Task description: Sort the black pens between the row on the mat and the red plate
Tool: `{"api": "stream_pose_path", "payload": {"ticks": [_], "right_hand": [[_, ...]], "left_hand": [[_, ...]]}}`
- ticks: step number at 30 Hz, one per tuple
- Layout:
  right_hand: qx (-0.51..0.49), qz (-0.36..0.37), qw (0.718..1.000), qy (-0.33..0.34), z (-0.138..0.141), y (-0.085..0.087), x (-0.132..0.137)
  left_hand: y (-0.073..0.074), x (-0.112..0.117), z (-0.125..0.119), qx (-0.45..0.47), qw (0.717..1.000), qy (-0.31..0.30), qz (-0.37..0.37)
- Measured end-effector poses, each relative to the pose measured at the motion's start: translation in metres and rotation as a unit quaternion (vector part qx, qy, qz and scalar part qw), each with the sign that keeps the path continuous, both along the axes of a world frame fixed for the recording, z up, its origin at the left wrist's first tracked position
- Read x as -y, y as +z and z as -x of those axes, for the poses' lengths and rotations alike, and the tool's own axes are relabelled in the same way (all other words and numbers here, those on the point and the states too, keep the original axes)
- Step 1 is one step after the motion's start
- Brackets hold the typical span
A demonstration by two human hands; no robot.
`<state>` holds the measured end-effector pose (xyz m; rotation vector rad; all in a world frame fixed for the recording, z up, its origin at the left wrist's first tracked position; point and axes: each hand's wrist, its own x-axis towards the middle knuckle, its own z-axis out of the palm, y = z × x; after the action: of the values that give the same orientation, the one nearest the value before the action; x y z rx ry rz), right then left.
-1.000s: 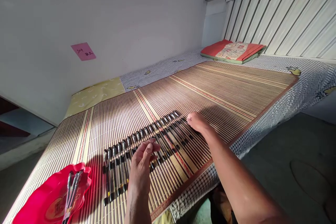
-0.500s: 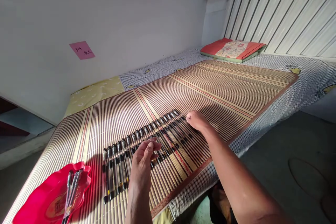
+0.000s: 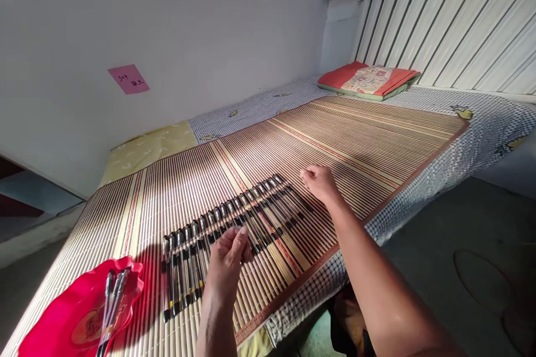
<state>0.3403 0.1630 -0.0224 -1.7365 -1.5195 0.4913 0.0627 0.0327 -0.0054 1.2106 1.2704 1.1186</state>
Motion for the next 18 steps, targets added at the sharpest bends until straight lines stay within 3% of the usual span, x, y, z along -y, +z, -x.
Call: {"api": "stream_pose_path", "payload": {"ticks": [4, 8, 10, 12, 14, 15, 17, 18], "right_hand": [[-0.098, -0.095, 0.99, 0.024, 0.018, 0.02, 0.012], [-0.154, -0.168, 0.972, 0.061, 0.032, 0.032, 0.023], [-0.161, -0.178, 0.969, 0.058, 0.035, 0.033, 0.024], [-0.175, -0.189, 0.966, 0.031, 0.035, 0.031, 0.023], [-0.218, -0.19, 0.957, -0.011, 0.033, 0.029, 0.022], [-0.247, -0.189, 0.95, -0.03, 0.032, 0.028, 0.022], [-0.304, -0.185, 0.933, -0.051, 0.029, 0.028, 0.021], [-0.322, -0.185, 0.927, -0.054, 0.028, 0.027, 0.021]], "left_hand": [[0.012, 0.013, -0.014, -0.144, 0.986, -0.084, -0.023], [0.027, 0.029, -0.027, -0.184, 0.973, -0.135, -0.022], [0.033, 0.037, -0.017, -0.198, 0.971, -0.131, 0.018], [0.036, 0.045, 0.012, -0.214, 0.971, -0.098, 0.047], [0.035, 0.054, 0.061, -0.271, 0.962, -0.015, 0.029], [0.034, 0.057, 0.09, -0.325, 0.944, 0.057, 0.021], [0.029, 0.061, 0.153, -0.44, 0.872, 0.208, 0.052], [0.026, 0.062, 0.183, -0.463, 0.846, 0.254, 0.069]]}}
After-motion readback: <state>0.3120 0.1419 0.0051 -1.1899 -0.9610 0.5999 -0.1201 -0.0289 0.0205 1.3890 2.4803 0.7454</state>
